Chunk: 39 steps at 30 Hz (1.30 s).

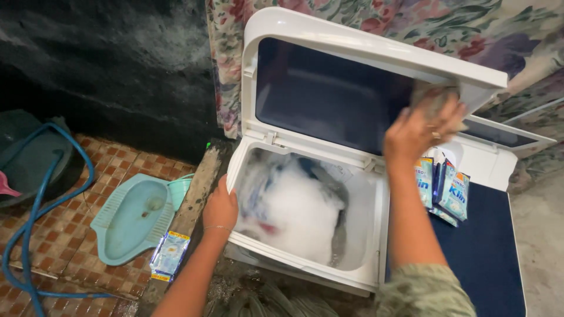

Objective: Washing a cloth in a portable washing machine and cleaning the machine's surfaces.

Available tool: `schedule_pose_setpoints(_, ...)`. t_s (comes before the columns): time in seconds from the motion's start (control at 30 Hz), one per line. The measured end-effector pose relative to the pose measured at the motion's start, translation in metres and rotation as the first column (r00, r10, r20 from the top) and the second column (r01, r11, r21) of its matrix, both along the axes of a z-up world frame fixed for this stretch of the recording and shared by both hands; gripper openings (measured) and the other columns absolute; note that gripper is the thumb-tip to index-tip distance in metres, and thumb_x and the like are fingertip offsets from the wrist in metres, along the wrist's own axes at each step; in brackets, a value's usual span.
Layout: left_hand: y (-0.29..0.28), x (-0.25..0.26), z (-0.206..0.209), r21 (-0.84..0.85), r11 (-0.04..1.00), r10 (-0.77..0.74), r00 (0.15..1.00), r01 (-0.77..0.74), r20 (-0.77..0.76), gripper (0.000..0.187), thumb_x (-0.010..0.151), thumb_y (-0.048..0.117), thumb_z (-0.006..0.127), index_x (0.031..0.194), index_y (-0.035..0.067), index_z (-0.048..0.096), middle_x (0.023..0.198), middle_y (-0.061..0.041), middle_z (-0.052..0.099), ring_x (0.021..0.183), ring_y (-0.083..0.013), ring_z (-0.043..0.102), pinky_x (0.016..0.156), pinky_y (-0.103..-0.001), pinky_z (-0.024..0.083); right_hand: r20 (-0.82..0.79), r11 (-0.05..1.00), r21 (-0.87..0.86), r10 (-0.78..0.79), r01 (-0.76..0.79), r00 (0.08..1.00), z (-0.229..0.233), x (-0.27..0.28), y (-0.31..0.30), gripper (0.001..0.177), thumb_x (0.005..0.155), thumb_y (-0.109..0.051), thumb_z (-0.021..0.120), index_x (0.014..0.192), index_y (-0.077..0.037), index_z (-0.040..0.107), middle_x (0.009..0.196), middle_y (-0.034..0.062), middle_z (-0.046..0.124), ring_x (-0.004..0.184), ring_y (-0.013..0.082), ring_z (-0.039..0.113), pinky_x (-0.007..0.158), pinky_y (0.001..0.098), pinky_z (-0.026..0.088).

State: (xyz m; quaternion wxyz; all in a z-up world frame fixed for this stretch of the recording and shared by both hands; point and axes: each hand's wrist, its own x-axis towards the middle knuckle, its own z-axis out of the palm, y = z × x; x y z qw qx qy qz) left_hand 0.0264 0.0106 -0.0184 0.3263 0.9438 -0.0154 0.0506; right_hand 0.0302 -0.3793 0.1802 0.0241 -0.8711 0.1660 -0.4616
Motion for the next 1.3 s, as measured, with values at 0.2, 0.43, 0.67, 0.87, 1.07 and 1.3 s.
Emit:
schedule_pose_setpoints(0.2, 0.0, 0.002, 0.002, 0.022, 1.0, 0.001, 1.0, -0.001, -0.016, 0.051, 0.097, 0.027, 0.056, 0.143, 0.01, 0.043, 0.115, -0.022, 0.068, 0.103, -0.0446, 0.065, 0.082, -0.055, 0.053, 0.241, 0.986, 0.022, 0.155, -0.165, 0.958, -0.101, 0.11, 0.012, 0.065, 0.109, -0.024, 0.056, 0.161, 0.007, 0.031, 0.174, 0.027, 0.014, 0.164, 0.0474, 0.006, 0.134, 0.0624, 0.004)
schedule_pose_setpoints(0.43, 0.002, 0.003, -0.007, -0.027, 1.0, -0.007, 1.0, 0.006, -0.007, 0.051, 0.098, 0.029, 0.056, 0.145, 0.012, 0.043, 0.118, -0.021, 0.068, 0.108, -0.0434, 0.064, 0.086, -0.054, 0.053, -0.227, 0.901, -0.211, 0.333, -0.38, 0.915, -0.089, 0.096, 0.125, 0.056, 0.101, -0.042, 0.058, 0.155, -0.028, 0.049, 0.17, 0.0027, 0.032, 0.155, 0.0333, 0.023, 0.122, 0.0606, 0.013)
schedule_pose_setpoints(0.67, 0.002, -0.001, -0.001, -0.016, 1.0, -0.008, 1.0, 0.008, -0.022, 0.052, 0.098, 0.03, 0.056, 0.145, 0.013, 0.043, 0.12, -0.021, 0.067, 0.108, -0.0436, 0.063, 0.087, -0.055, 0.052, -0.514, 0.901, -0.198, 0.24, -0.386, 0.823, -0.146, 0.033, 0.037, 0.06, 0.098, -0.048, 0.053, 0.157, -0.04, 0.042, 0.168, -0.0062, 0.035, 0.156, 0.0265, 0.024, 0.118, 0.0697, 0.014)
schedule_pose_setpoints(0.87, 0.002, 0.004, -0.002, -0.036, 0.999, -0.012, 1.0, 0.011, -0.019, 0.055, 0.097, 0.027, 0.058, 0.147, 0.011, 0.042, 0.12, -0.022, 0.067, 0.108, -0.0441, 0.063, 0.088, -0.053, 0.052, -0.336, 0.995, -0.067, 0.041, -0.067, 0.941, -0.162, 0.015, -0.016, 0.055, 0.108, -0.045, 0.047, 0.157, -0.023, 0.042, 0.17, 0.0105, 0.028, 0.161, 0.042, 0.013, 0.123, 0.0597, 0.015)
schedule_pose_setpoints(1.07, 0.002, 0.005, -0.008, -0.081, 0.997, -0.004, 1.0, 0.005, 0.003, 0.054, 0.096, 0.027, 0.059, 0.146, 0.011, 0.043, 0.113, -0.023, 0.068, 0.105, -0.0445, 0.063, 0.086, -0.054, 0.051, 0.187, 0.952, 0.258, -0.214, 0.163, 0.959, -0.126, 0.101, 0.01, 0.073, 0.118, -0.041, 0.041, 0.168, 0.003, 0.012, 0.173, 0.0275, -0.001, 0.16, 0.0515, -0.005, 0.133, 0.0577, -0.001)
schedule_pose_setpoints(1.3, 0.0, 0.008, -0.017, -0.063, 0.998, 0.004, 1.0, -0.005, -0.014, 0.054, 0.096, 0.028, 0.06, 0.145, 0.012, 0.044, 0.108, -0.023, 0.068, 0.102, -0.044, 0.063, 0.086, -0.053, 0.052, 0.34, 0.884, 0.463, -0.242, 0.063, 0.909, -0.01, 0.138, 0.09, 0.085, 0.116, -0.045, 0.048, 0.168, 0.004, 0.001, 0.176, 0.0243, -0.004, 0.163, 0.0491, -0.011, 0.135, 0.0555, -0.001)
